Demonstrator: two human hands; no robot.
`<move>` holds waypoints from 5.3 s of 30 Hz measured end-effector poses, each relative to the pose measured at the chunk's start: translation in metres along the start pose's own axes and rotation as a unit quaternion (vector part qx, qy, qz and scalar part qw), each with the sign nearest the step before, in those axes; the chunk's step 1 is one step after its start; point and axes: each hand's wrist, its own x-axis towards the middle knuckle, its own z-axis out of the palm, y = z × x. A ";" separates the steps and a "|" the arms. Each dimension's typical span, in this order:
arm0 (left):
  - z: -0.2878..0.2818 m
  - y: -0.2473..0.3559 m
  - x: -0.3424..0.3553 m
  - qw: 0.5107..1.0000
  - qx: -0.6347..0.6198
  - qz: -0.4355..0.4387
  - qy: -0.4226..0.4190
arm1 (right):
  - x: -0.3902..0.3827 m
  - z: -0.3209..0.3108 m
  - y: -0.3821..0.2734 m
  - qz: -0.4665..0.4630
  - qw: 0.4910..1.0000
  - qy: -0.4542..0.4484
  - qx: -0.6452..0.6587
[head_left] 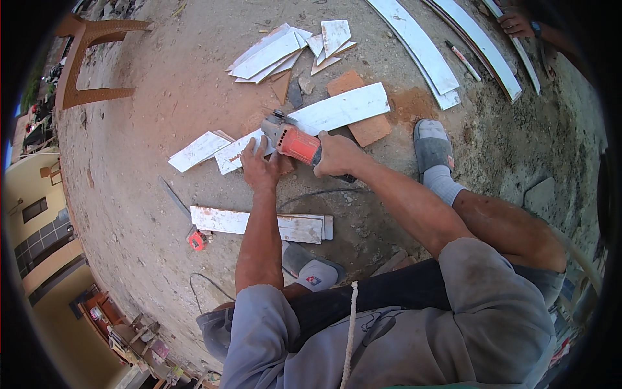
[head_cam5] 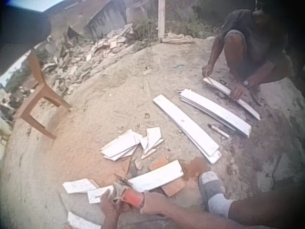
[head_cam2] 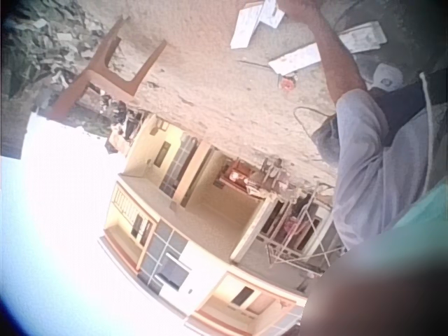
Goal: Cutting tiles using a handheld angle grinder on the ground.
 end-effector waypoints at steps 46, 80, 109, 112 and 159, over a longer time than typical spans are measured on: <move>0.001 -0.004 -0.001 1.000 0.000 -0.004 -0.001 | -0.022 0.001 0.016 -0.024 0.999 0.021 0.008; 0.003 0.000 -0.003 1.000 -0.009 0.011 0.023 | -0.033 -0.002 0.027 -0.023 0.999 0.019 0.014; 0.004 0.001 -0.004 0.999 -0.043 0.011 0.028 | -0.035 -0.004 0.033 -0.034 0.999 0.022 0.008; 0.004 -0.001 -0.004 0.998 -0.047 0.012 0.028 | -0.037 -0.003 0.036 -0.028 0.999 0.017 0.004; 0.004 0.000 -0.004 0.998 -0.056 -0.012 0.013 | -0.048 -0.006 0.045 -0.035 0.999 0.011 0.010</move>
